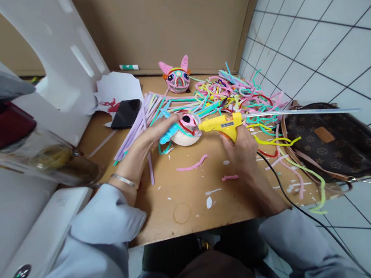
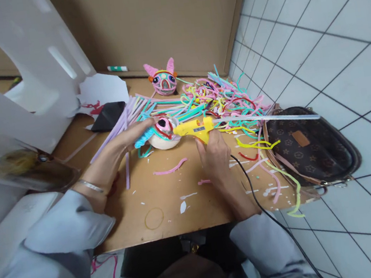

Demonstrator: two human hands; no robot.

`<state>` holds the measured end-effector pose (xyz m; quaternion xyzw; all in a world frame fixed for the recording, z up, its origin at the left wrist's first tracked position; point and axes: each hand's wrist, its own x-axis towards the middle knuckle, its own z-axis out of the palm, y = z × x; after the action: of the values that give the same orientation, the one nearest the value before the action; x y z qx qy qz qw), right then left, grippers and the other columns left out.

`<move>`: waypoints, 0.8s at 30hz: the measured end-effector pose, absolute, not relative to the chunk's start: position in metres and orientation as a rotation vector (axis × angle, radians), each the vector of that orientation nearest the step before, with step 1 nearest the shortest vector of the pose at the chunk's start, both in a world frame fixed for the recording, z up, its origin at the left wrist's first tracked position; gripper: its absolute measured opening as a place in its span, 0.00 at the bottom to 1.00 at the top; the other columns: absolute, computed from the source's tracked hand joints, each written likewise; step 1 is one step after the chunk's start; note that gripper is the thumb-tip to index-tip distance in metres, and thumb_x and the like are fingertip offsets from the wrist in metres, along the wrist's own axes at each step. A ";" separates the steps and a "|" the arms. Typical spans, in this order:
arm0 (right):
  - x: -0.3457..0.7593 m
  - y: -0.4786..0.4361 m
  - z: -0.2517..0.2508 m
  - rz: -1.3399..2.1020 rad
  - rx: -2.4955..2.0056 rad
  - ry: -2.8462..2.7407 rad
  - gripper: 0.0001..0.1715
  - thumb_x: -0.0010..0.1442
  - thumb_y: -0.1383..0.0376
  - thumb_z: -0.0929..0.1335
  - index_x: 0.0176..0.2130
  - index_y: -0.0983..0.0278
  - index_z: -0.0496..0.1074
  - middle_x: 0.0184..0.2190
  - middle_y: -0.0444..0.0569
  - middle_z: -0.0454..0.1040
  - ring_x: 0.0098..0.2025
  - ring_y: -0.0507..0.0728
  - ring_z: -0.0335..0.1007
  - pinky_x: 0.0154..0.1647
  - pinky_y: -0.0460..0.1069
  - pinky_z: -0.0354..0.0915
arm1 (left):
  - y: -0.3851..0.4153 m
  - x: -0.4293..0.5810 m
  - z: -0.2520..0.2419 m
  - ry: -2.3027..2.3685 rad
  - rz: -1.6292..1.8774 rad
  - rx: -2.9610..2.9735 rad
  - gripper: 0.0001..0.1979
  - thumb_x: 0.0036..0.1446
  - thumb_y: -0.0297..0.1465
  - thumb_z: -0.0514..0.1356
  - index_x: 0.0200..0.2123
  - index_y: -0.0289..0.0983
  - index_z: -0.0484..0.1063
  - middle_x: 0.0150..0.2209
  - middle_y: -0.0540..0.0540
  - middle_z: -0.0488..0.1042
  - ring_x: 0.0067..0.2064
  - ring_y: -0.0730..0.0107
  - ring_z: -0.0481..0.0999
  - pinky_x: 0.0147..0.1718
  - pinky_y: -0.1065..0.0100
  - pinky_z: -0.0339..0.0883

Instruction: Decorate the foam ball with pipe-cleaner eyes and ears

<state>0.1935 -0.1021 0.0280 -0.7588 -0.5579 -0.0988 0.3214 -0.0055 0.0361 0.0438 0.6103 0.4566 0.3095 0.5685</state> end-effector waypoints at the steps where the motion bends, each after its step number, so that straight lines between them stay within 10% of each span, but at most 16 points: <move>1: 0.193 -0.102 0.028 -0.256 -1.995 -1.464 0.11 0.64 0.58 0.64 0.43 0.63 0.67 0.39 0.58 0.75 0.46 0.65 0.72 0.44 0.54 0.65 | 0.036 -0.006 0.044 1.076 0.730 1.428 0.30 0.43 0.53 0.65 0.43 0.38 0.80 0.29 0.41 0.81 0.42 0.43 0.80 0.39 0.55 0.74; 13: 0.214 -0.117 0.039 -0.026 -2.081 -1.338 0.17 0.59 0.49 0.64 0.36 0.60 0.67 0.30 0.51 0.74 0.32 0.60 0.67 0.36 0.53 0.62 | 0.042 -0.009 0.038 1.062 0.726 1.371 0.27 0.41 0.53 0.67 0.38 0.40 0.80 0.33 0.39 0.83 0.43 0.45 0.81 0.41 0.56 0.74; 24: 0.255 -0.172 0.040 -0.344 -2.464 -1.717 0.22 0.60 0.47 0.68 0.39 0.63 0.73 0.41 0.64 0.76 0.48 0.74 0.72 0.47 0.65 0.66 | 0.031 -0.009 0.058 1.054 0.725 1.684 0.21 0.35 0.49 0.70 0.26 0.38 0.75 0.34 0.42 0.80 0.47 0.44 0.77 0.48 0.53 0.72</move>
<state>0.2552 -0.1722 0.0397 -0.8136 -0.5671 -0.1136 0.0594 -0.0086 0.0312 0.0577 0.6937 0.4343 0.2986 0.4910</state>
